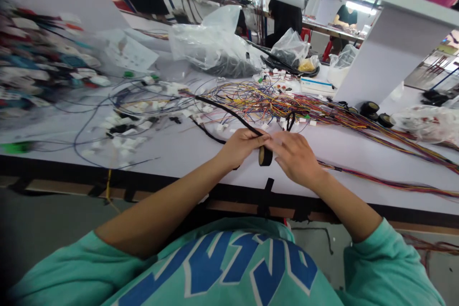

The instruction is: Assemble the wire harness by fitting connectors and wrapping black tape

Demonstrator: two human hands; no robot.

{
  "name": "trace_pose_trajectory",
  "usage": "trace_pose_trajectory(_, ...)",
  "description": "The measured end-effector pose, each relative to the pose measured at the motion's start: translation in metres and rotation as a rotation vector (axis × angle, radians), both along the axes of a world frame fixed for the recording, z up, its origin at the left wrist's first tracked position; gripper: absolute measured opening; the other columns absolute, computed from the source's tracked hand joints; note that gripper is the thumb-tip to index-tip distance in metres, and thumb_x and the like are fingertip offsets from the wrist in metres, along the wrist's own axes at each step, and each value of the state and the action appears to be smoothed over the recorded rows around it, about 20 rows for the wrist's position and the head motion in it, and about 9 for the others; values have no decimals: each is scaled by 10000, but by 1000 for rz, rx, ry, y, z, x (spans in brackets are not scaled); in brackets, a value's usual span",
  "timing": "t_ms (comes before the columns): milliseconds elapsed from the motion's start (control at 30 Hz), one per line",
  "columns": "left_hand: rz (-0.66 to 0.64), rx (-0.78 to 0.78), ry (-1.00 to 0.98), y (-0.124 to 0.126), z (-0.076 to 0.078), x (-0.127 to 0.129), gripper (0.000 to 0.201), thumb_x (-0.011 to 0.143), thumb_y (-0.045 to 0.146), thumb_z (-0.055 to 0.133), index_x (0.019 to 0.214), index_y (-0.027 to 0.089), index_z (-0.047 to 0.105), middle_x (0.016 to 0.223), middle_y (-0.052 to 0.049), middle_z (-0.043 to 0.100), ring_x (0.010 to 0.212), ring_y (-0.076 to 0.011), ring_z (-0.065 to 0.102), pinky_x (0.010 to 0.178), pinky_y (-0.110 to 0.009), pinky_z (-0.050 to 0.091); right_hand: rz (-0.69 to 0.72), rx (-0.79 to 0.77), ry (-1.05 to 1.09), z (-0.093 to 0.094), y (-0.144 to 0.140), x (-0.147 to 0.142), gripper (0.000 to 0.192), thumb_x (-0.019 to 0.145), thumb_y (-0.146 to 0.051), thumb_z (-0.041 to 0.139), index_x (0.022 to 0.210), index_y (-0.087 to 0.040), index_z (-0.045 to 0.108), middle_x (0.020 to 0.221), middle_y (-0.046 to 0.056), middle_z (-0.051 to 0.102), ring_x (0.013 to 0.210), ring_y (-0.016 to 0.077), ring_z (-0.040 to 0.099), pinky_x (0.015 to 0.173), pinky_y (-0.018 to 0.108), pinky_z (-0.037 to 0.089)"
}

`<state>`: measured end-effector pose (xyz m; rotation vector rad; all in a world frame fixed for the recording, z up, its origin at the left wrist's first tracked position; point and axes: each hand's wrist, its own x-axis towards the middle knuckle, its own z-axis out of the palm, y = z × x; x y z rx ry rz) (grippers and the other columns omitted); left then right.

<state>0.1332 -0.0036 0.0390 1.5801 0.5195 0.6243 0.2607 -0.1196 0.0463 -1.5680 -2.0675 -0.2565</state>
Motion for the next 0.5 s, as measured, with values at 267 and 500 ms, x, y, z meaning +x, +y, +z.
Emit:
trace_pose_trajectory(267,-134,-275,70,-3,4,4,191,679,316,631,678,128,599,537,14,563,470,-92,516,487,-227,444,54,10,-490,16,-12,-6,178,879,-239,411,947,-175,562,832,44,684,747,147,590,754,311,324)
trace_pose_trajectory(500,-59,110,274,-4,11,14,228,792,283,502,602,157,498,473,36,535,434,-96,537,487,-205,419,-294,-471,-296,30,19,8,277,845,-181,361,1048,-136,544,895,90,690,828,213,605,744,331,283)
